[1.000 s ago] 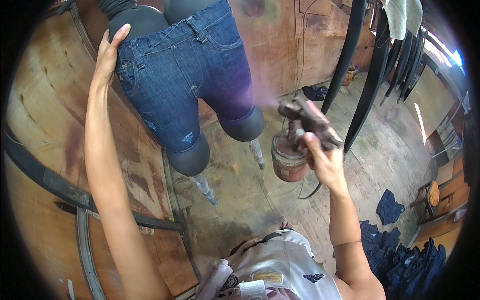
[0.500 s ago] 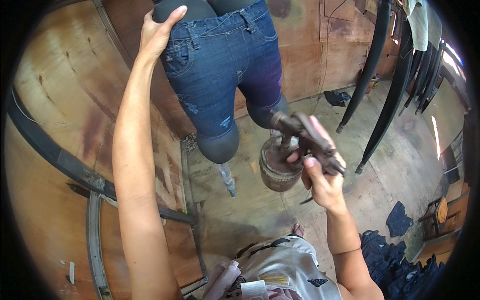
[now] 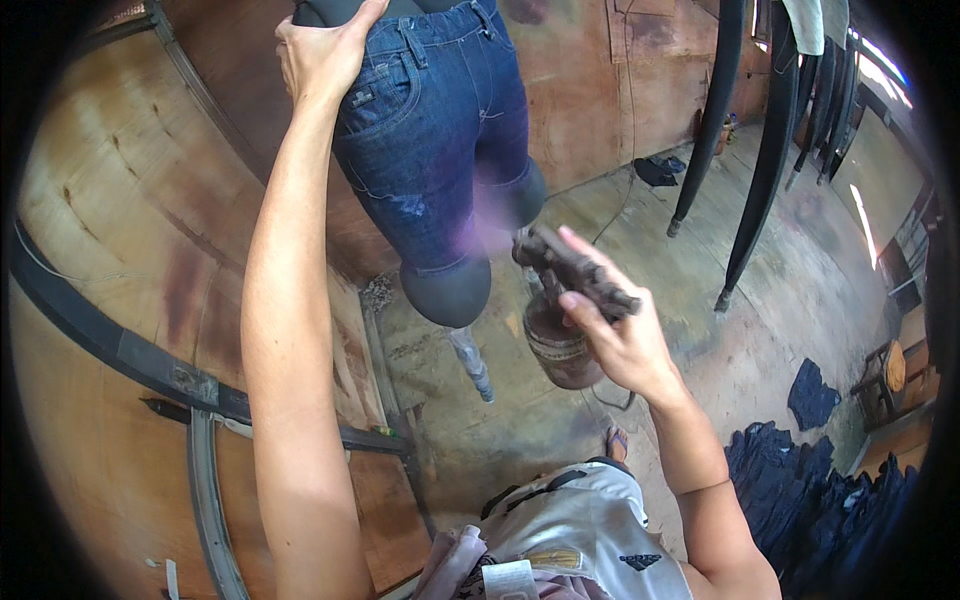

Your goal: The person repeatedly places denim shorts on a mannequin, sprays them with a purple dye using a spray gun, then removes and stacks the treated shorts. The cycle repeats with new shorts from a pile on the floor.

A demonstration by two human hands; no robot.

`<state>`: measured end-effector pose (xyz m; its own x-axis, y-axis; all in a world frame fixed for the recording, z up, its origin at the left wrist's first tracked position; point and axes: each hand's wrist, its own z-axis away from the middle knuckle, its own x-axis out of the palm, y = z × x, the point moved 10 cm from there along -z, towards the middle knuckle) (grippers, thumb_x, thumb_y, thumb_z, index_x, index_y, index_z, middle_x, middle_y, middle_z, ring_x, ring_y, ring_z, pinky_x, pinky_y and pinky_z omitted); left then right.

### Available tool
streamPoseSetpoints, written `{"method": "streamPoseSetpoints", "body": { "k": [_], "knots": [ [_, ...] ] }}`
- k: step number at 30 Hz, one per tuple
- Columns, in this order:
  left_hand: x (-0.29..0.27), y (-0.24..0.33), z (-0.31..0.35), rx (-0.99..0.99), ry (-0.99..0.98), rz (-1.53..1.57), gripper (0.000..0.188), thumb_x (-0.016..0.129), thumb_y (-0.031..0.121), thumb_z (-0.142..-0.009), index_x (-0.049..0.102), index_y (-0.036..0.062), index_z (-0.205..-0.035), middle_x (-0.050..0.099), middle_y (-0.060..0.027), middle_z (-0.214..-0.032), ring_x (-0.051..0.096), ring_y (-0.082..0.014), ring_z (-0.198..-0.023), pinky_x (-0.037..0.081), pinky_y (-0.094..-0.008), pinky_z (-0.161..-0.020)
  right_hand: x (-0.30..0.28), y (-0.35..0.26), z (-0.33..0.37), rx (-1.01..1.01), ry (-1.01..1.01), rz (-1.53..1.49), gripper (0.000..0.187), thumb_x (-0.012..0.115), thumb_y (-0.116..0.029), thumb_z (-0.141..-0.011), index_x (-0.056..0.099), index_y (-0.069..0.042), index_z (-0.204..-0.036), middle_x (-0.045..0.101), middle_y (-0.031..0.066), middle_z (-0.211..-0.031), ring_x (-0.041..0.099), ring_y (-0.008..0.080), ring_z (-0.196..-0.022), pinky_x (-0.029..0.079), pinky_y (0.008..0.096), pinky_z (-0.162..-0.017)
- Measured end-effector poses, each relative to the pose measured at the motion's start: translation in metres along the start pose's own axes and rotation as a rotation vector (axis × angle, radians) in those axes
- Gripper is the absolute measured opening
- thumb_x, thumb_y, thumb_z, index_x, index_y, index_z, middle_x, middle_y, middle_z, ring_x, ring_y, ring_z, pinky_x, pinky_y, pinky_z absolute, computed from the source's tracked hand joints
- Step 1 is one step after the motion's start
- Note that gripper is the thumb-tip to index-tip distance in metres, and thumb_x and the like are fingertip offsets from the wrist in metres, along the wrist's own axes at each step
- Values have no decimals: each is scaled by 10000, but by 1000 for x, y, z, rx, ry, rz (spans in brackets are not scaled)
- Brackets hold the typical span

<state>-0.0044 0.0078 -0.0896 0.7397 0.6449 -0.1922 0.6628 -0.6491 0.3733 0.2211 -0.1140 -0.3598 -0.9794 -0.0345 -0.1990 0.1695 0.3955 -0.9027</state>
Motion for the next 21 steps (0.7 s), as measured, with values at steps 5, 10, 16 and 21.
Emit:
{"method": "streamPoseSetpoints", "body": {
  "k": [5,10,16,21],
  "knots": [
    [-8,-1,10,-132,117,-165,693,837,434,-694,637,-57,-1140,681,-265,-1117,663,-381,-1066,510,-437,-932,-16,-36,17,-180,164,-312,565,622,-52,-948,407,48,-1461,558,180,-1414,632,254,-1172,479,338,-1002],
    [-10,-18,9,-207,186,-306,907,849,473,-656,518,-104,-1273,605,-322,-1238,612,-419,-1154,495,-453,-975,12,-5,5,-53,9,-67,543,635,-134,-953,458,-102,-1465,649,216,-1252,635,334,-1166,486,372,-979],
    [3,-63,-19,-97,-7,-111,1080,830,559,-680,388,-163,-1351,564,-306,-1272,599,-352,-1170,475,-407,-1012,27,60,19,185,-171,259,542,618,-187,-956,458,-174,-1474,671,275,-1134,586,470,-1116,501,441,-935],
    [5,-121,-41,-185,-269,289,1126,839,568,-683,366,-147,-1412,541,-290,-1323,572,-331,-1225,442,-413,-1056,-9,78,38,284,23,51,546,627,-154,-951,468,-152,-1474,731,181,-1061,711,292,-1000,501,360,-927]
  ]
}}
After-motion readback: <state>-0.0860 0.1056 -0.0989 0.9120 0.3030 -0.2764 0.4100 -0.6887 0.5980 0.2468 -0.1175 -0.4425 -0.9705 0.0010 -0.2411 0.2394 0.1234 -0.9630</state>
